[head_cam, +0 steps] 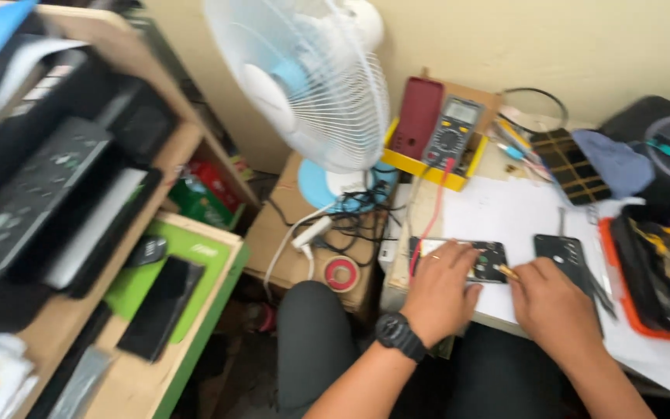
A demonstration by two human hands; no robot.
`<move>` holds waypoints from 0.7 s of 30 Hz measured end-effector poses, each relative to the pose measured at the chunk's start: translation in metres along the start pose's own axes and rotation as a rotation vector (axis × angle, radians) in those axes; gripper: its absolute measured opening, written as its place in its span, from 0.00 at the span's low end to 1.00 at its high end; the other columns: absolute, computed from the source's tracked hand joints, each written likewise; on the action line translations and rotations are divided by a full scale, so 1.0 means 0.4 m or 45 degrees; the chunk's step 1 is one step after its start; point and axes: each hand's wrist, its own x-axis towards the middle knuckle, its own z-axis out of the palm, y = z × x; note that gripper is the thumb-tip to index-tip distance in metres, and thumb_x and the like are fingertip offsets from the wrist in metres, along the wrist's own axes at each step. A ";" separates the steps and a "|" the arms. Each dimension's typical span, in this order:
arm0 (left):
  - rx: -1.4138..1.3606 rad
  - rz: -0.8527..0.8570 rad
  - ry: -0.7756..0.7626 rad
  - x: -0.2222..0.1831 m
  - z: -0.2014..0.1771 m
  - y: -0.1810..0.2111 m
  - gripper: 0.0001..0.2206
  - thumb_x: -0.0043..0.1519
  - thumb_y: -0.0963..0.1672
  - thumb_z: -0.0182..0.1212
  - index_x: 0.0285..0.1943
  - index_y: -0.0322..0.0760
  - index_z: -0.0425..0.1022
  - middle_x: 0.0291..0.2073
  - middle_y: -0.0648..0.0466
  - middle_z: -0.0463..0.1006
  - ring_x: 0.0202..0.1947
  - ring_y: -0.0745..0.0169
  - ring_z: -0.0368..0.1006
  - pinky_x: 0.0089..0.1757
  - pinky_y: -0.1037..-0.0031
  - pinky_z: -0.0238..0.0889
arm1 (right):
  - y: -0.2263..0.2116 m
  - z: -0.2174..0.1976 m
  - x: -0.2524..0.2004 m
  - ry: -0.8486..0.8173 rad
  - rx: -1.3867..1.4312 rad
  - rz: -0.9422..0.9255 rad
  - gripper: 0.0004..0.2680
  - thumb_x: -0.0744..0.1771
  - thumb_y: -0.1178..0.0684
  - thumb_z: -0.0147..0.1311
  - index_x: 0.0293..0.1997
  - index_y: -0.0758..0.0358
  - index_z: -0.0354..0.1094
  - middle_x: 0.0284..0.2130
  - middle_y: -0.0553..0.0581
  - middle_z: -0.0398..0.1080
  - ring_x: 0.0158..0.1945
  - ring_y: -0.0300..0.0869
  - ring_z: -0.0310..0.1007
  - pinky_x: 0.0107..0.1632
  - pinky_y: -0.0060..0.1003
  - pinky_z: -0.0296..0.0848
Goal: Testing and inspecting internal components of a mobile phone using a multimeter and manual inspection
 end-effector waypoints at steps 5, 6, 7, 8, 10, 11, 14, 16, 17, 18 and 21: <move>0.062 -0.030 -0.002 -0.003 0.009 0.005 0.28 0.61 0.44 0.71 0.73 0.31 0.78 0.71 0.39 0.80 0.74 0.31 0.72 0.71 0.44 0.63 | 0.009 0.011 -0.002 -0.031 -0.156 0.003 0.05 0.73 0.40 0.55 0.46 0.41 0.74 0.45 0.48 0.72 0.48 0.52 0.84 0.44 0.55 0.83; 0.045 -0.015 0.019 -0.005 0.010 0.006 0.28 0.60 0.43 0.71 0.72 0.31 0.79 0.70 0.38 0.81 0.74 0.31 0.73 0.72 0.44 0.64 | 0.014 0.018 -0.003 -0.030 -0.201 0.019 0.05 0.73 0.39 0.55 0.45 0.39 0.74 0.45 0.45 0.73 0.48 0.50 0.84 0.43 0.53 0.83; 0.077 -0.022 0.034 -0.001 0.007 0.008 0.28 0.60 0.43 0.71 0.72 0.31 0.79 0.70 0.38 0.81 0.74 0.31 0.73 0.72 0.44 0.64 | 0.022 0.029 0.000 -0.015 -0.180 -0.006 0.05 0.73 0.39 0.55 0.45 0.39 0.74 0.45 0.45 0.73 0.48 0.50 0.84 0.43 0.53 0.83; 0.046 -0.015 0.022 0.004 0.004 0.008 0.27 0.60 0.43 0.70 0.71 0.29 0.79 0.68 0.37 0.81 0.71 0.30 0.74 0.68 0.41 0.66 | 0.030 0.041 0.005 -0.044 -0.206 0.015 0.05 0.73 0.38 0.55 0.48 0.37 0.75 0.48 0.45 0.74 0.49 0.49 0.86 0.46 0.52 0.84; 0.029 -0.019 0.018 0.010 0.007 0.008 0.27 0.60 0.43 0.68 0.70 0.27 0.79 0.67 0.36 0.81 0.69 0.28 0.75 0.65 0.39 0.68 | 0.040 0.058 0.010 -0.071 -0.221 0.021 0.06 0.72 0.38 0.55 0.51 0.34 0.76 0.51 0.44 0.75 0.51 0.48 0.87 0.49 0.51 0.85; 0.060 -0.038 -0.024 0.013 0.011 0.008 0.27 0.61 0.45 0.67 0.70 0.27 0.80 0.67 0.37 0.82 0.69 0.30 0.75 0.64 0.39 0.69 | 0.042 0.063 0.014 -0.156 -0.299 0.066 0.07 0.73 0.36 0.53 0.53 0.31 0.76 0.52 0.41 0.75 0.51 0.44 0.88 0.50 0.48 0.87; 0.143 -0.096 -0.157 0.035 0.006 0.008 0.27 0.63 0.47 0.64 0.71 0.30 0.80 0.67 0.39 0.83 0.67 0.31 0.77 0.60 0.40 0.71 | 0.057 0.098 0.017 -0.157 -0.323 0.088 0.08 0.73 0.35 0.52 0.53 0.31 0.77 0.54 0.40 0.76 0.54 0.43 0.89 0.52 0.48 0.88; 0.190 -0.131 -0.252 0.051 0.006 0.004 0.27 0.64 0.48 0.61 0.72 0.32 0.80 0.66 0.39 0.84 0.65 0.31 0.78 0.57 0.40 0.72 | 0.072 0.131 0.020 -0.074 -0.270 0.072 0.07 0.73 0.35 0.53 0.50 0.33 0.78 0.54 0.43 0.77 0.56 0.46 0.89 0.53 0.52 0.87; 0.212 -0.129 -0.273 0.055 0.010 -0.002 0.26 0.64 0.47 0.62 0.72 0.34 0.81 0.64 0.39 0.84 0.61 0.29 0.79 0.54 0.39 0.73 | 0.080 0.150 0.023 -0.057 -0.382 0.058 0.07 0.74 0.35 0.53 0.52 0.28 0.78 0.53 0.36 0.77 0.56 0.37 0.87 0.54 0.39 0.85; 0.234 -0.127 -0.294 0.059 0.015 -0.008 0.26 0.63 0.46 0.62 0.72 0.35 0.81 0.62 0.39 0.84 0.57 0.26 0.80 0.50 0.39 0.74 | 0.088 0.170 0.026 -0.039 -0.494 0.044 0.07 0.75 0.35 0.52 0.55 0.22 0.78 0.53 0.30 0.77 0.56 0.27 0.84 0.55 0.27 0.83; 0.327 -0.163 -0.400 0.071 0.026 -0.015 0.27 0.65 0.48 0.63 0.75 0.39 0.79 0.65 0.40 0.84 0.62 0.30 0.79 0.54 0.43 0.74 | 0.118 0.224 0.030 0.064 -0.451 -0.008 0.08 0.74 0.35 0.55 0.57 0.27 0.79 0.51 0.33 0.78 0.54 0.32 0.86 0.53 0.30 0.85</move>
